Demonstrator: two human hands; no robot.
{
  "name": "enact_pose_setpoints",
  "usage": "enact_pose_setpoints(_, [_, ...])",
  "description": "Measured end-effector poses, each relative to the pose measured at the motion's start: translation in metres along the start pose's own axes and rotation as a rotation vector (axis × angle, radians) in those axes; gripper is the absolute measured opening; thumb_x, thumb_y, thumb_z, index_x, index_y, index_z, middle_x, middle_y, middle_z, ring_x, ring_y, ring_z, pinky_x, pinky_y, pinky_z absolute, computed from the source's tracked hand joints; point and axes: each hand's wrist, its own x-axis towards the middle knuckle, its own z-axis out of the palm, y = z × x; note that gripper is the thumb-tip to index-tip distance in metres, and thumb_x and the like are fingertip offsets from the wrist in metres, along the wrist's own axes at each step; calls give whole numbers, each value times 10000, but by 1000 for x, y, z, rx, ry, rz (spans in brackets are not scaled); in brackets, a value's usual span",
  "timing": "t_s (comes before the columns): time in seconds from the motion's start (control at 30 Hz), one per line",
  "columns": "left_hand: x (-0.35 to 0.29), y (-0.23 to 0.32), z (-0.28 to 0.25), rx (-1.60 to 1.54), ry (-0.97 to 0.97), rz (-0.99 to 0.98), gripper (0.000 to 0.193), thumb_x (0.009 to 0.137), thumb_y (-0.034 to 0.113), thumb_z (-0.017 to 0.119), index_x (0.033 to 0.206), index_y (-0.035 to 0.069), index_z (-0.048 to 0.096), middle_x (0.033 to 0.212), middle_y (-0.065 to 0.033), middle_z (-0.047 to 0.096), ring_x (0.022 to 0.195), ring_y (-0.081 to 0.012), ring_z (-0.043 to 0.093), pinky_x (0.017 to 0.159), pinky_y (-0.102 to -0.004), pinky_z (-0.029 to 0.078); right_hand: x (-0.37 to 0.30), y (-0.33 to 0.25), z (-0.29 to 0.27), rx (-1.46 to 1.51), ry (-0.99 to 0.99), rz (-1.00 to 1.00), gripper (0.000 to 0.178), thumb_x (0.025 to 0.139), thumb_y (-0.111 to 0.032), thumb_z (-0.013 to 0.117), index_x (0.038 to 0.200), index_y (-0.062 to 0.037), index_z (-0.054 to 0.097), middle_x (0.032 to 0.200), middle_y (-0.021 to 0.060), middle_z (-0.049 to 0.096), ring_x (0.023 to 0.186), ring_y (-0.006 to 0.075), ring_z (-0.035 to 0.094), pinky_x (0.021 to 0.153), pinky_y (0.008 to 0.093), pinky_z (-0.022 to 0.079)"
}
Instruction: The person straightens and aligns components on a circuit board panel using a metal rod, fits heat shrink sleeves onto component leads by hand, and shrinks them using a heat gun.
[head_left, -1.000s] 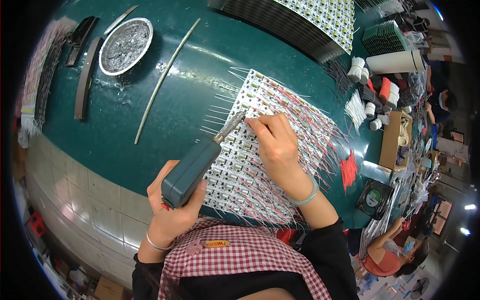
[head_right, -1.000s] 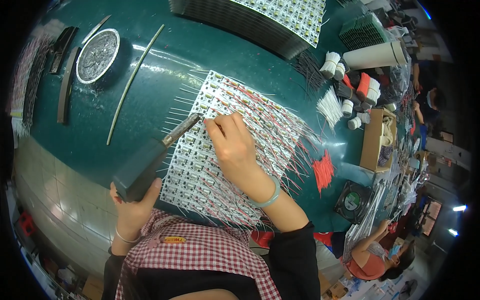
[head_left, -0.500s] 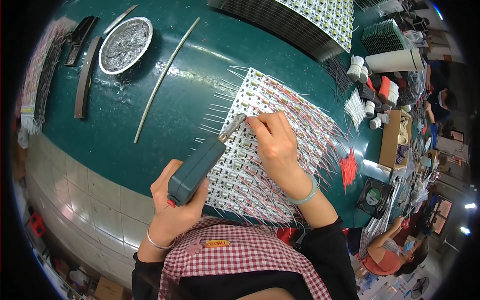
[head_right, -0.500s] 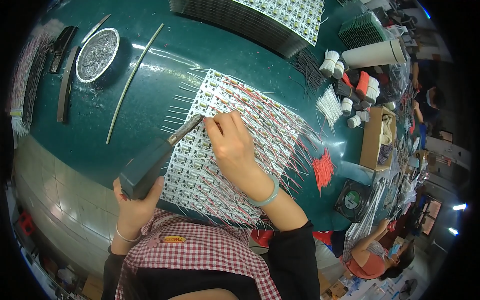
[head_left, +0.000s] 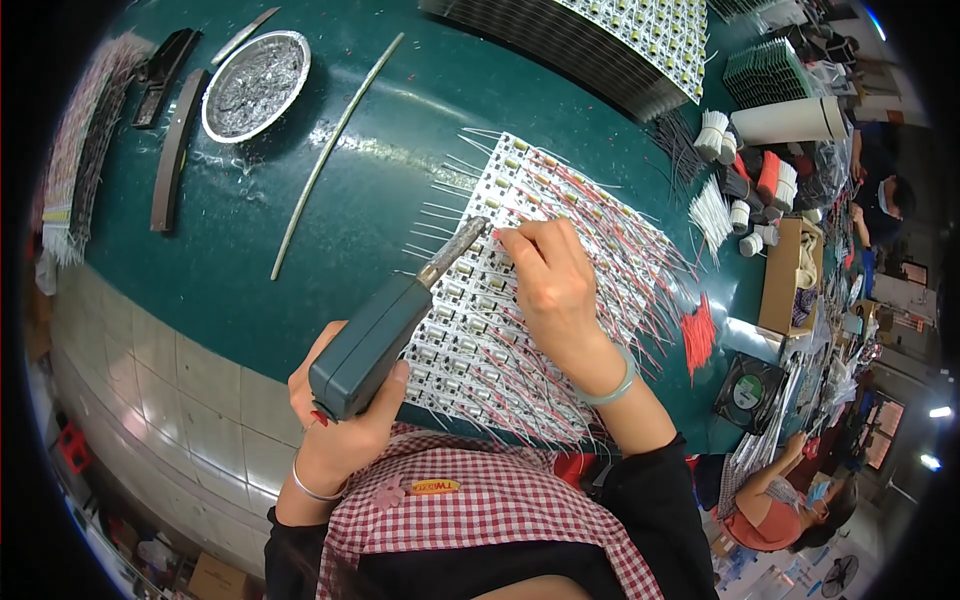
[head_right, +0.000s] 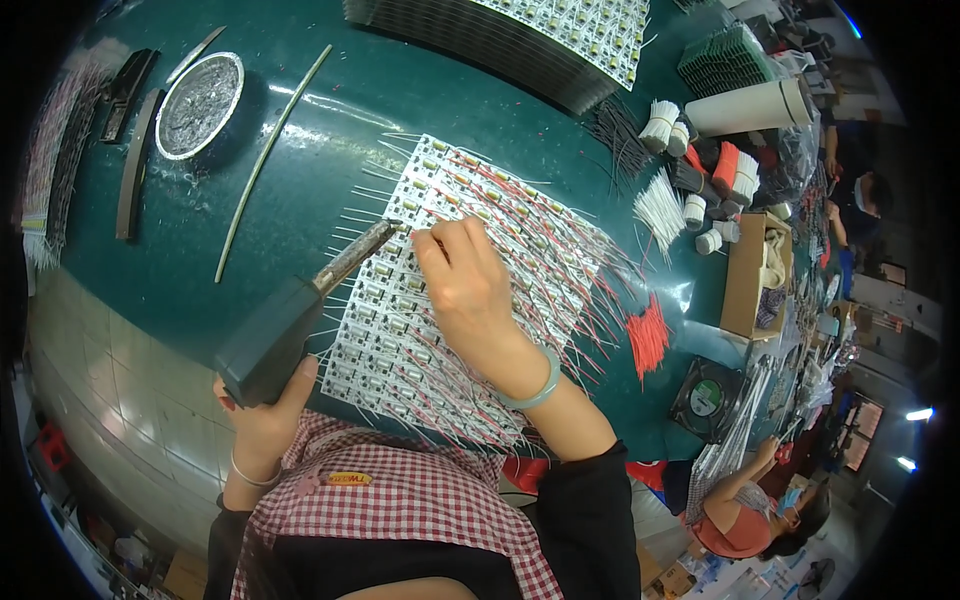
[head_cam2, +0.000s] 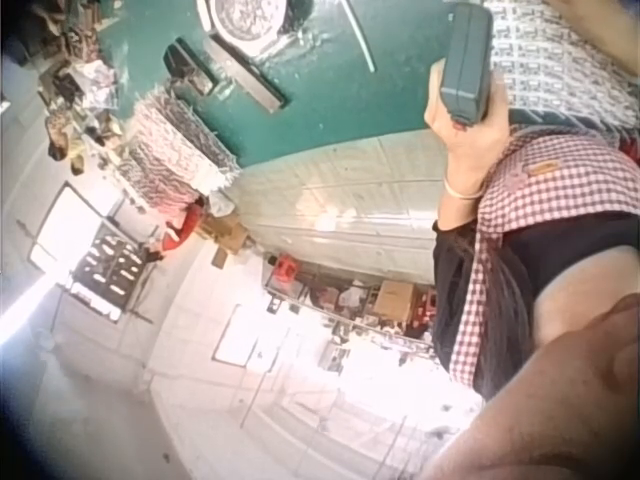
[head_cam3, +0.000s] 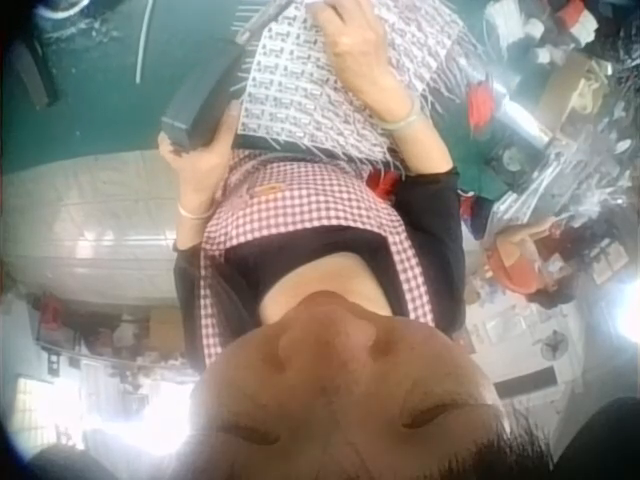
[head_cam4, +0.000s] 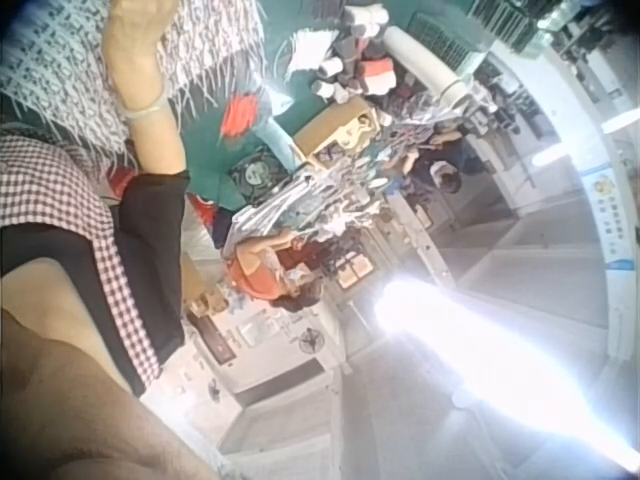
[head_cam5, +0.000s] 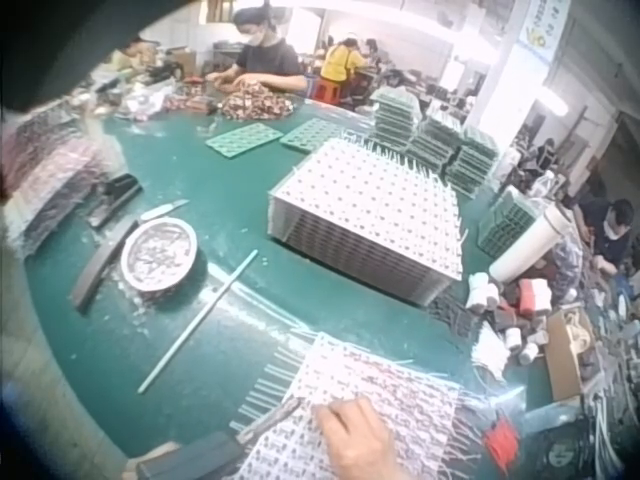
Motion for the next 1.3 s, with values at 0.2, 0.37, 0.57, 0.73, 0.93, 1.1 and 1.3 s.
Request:
enact_pose_setpoints(0.2, [-6,-1,-2,18,5,12,229,753,-53,731,975,-73,684,955,-137,670,756,-164,652,648,-275,505,-2,-11,-11,67,12,-23,330,684,59,634,1013,61,662,922,122,590,822,273,553,645,355,488])
enact_pose_setpoints(0.37, [-11,0,-2,33,-13,-20,199,761,-45,727,955,-59,683,946,-127,669,745,-156,647,642,-272,503,-9,-14,-2,82,38,33,306,692,124,688,975,8,691,867,98,610,771,248,579,613,352,480])
enact_pose_setpoints(0.57, [-11,-2,-1,58,-37,-3,169,765,-46,726,924,-48,672,909,-124,657,708,-173,632,625,-281,495,-12,-13,-2,76,-25,12,326,699,66,640,1023,50,669,926,117,583,824,261,552,652,349,488])
enact_pose_setpoints(0.73, [-8,-2,3,45,-28,20,160,754,-55,724,902,-35,668,859,-126,640,679,-206,622,613,-296,491,-12,-13,-4,53,-36,5,329,694,68,643,1021,51,669,924,116,583,823,261,547,658,345,488])
enact_pose_setpoints(0.93, [-11,-3,2,32,-29,-31,127,751,-61,719,857,-27,658,794,-112,611,641,-208,594,584,-309,473,-11,-14,-4,49,-50,0,337,686,79,639,1021,56,664,932,120,583,834,264,542,671,348,487])
enact_pose_setpoints(1.1, [-10,1,3,34,20,-10,109,750,-59,722,833,-30,658,766,-102,598,635,-193,586,561,-297,453,-12,-14,-3,52,-53,1,351,680,93,634,1029,56,659,938,124,583,842,269,542,682,352,489])
enact_pose_setpoints(1.3, [-16,0,-6,62,-31,-46,157,754,-56,726,904,-57,681,849,-121,643,675,-184,614,599,-289,484,-12,-15,-3,57,-59,10,345,683,99,627,1024,57,657,941,128,583,847,275,543,682,356,490])
